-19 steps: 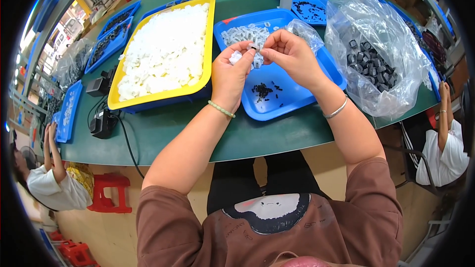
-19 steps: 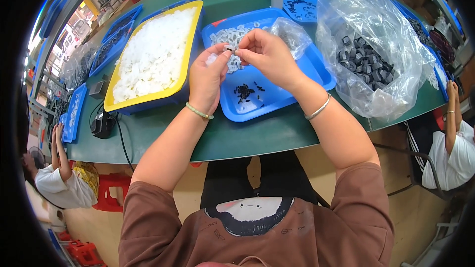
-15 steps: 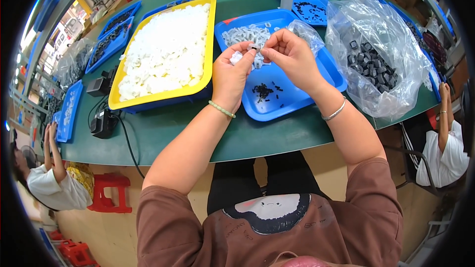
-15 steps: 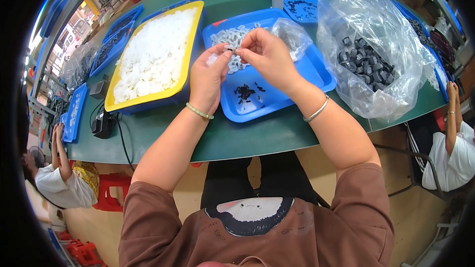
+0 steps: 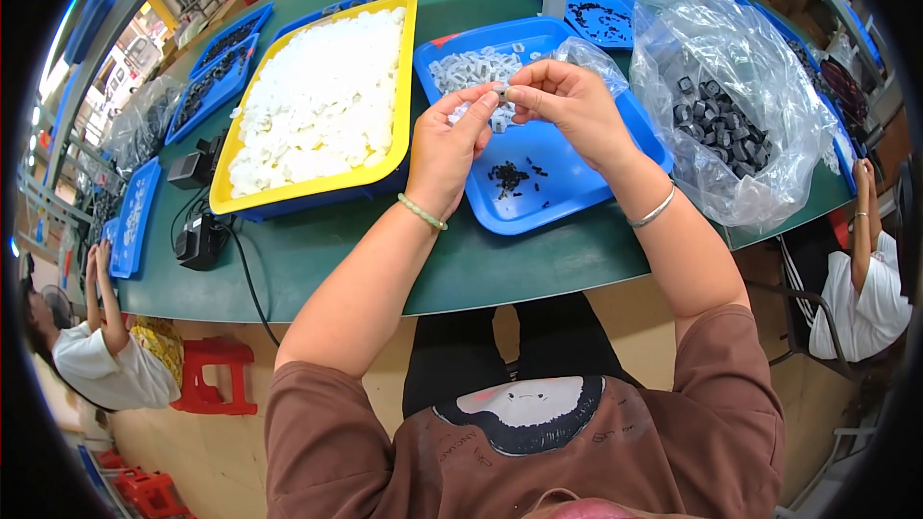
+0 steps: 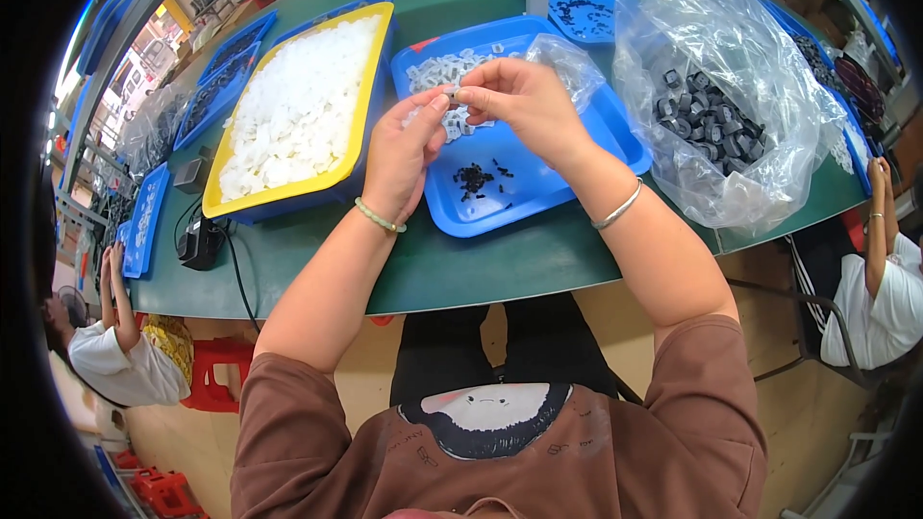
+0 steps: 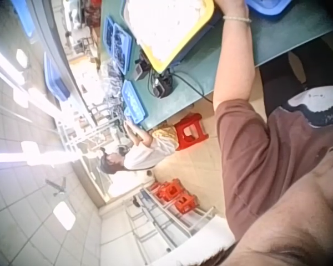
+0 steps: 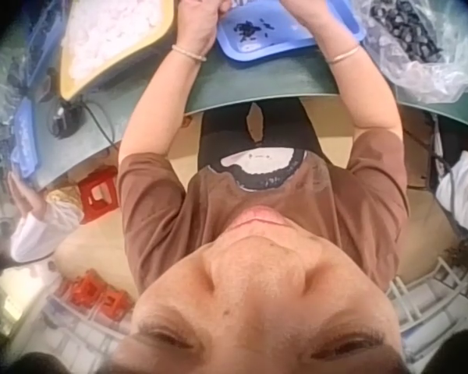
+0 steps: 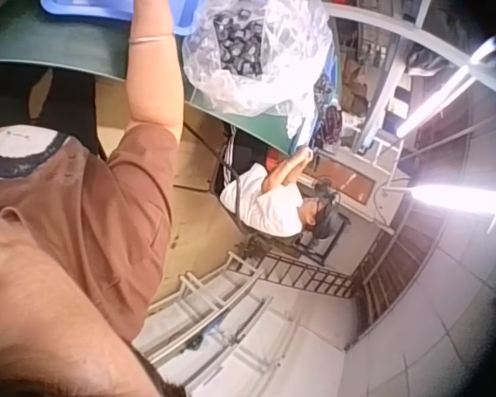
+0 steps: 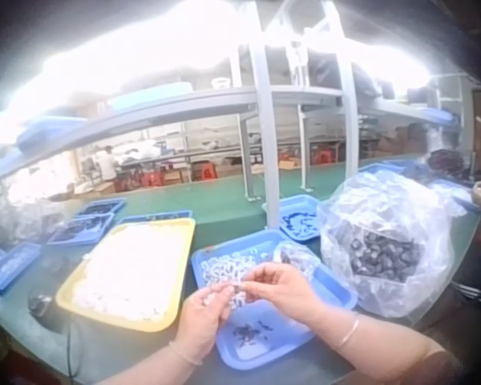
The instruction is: The person takes white plastic components from a tray and attaches small black parts onto them one by one by hand.
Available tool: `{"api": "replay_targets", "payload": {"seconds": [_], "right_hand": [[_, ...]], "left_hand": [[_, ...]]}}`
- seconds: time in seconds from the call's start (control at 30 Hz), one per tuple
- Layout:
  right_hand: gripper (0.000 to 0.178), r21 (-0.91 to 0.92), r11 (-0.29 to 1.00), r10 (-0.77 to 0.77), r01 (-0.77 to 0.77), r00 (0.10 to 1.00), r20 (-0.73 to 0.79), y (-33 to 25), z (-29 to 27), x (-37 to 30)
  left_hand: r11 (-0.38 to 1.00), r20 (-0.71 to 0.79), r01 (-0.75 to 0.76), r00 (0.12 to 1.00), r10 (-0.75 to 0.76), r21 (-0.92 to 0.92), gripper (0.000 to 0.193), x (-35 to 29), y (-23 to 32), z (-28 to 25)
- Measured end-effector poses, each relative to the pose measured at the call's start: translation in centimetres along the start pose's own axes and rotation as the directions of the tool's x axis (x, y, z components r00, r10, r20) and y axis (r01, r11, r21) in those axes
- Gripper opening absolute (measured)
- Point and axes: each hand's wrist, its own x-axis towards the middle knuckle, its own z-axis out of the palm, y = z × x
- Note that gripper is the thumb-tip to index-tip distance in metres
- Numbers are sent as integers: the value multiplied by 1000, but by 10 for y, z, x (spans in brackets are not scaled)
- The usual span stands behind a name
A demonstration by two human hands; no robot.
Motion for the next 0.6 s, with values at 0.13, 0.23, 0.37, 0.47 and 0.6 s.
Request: {"api": "replay_targets", "payload": {"seconds": [0.13,0.23,0.37,0.47,0.6], "right_hand": [[17,28,999,37,-39,998,58,2,-3,1],[19,-94,988,122,-120,993,10,1,-10,5],[21,-139,989,28,-52,984,-174,17,-16,18],[21,-225,974,-82,31,971,-223,16,-19,17],[17,-695,719,144,31,971,192,-2,-37,0]], "left_hand": [[1000,6,7,1000,-7,24,24,-1,0,1],[999,-83,-43,996,44,15,23,-1,-1,7],[1000,-103,-6,995,9,30,28,2,1,6],[995,-57,60,996,-65,-85,32,2,4,-3],[944,17,124,992,-124,-306,35,7,6,-14]]}}
